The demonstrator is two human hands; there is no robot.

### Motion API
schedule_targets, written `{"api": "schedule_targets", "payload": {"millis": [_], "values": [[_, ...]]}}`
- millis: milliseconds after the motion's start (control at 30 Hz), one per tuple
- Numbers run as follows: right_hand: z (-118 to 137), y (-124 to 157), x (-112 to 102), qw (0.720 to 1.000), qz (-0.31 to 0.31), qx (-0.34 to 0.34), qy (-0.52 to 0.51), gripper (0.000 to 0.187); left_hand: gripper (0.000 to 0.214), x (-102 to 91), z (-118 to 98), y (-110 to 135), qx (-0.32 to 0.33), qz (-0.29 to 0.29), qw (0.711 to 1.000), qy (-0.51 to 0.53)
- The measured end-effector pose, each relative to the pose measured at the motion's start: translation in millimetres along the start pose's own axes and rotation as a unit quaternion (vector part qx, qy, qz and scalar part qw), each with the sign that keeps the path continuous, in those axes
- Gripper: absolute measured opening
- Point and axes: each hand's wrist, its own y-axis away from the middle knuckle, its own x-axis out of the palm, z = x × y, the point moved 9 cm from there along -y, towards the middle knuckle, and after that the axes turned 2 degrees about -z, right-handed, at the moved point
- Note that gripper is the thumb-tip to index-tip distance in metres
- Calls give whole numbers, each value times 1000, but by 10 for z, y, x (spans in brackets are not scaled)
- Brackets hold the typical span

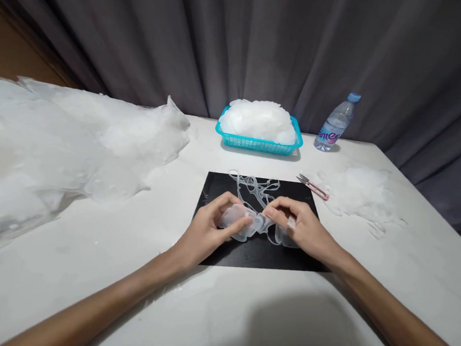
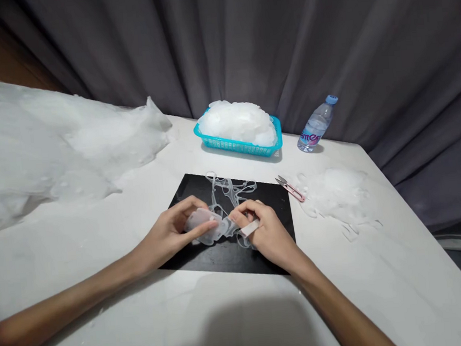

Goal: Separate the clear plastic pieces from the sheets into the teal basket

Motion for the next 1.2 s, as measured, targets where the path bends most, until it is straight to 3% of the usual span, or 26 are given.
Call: {"api": "schedule_targets", "payload": {"millis": [200,633,700,767,867,1067,1200], "values": [[110,48,15,998,54,-33,32,31,30,91,65,-24,-61,34,985,157],[178,97,47,990,119,-75,20,24,39,272,178,53,-187,80,943,264],[154,72,28,989,86,-99,75,22,39,355,156,128,-208,100,928,293],[122,29,-37,980,16,-122,156,21,40,491,89,228,-217,157,910,316],[93,-14,-93,967,-38,-137,211,20,37,556,12,288,-187,205,915,294],[108,6,-300,961,-112,-140,212,16,24,215,41,53,-119,121,951,259],[-19,1,-283,955,-120,-123,241,22,17,78,-49,-8,-82,93,964,235]]}}
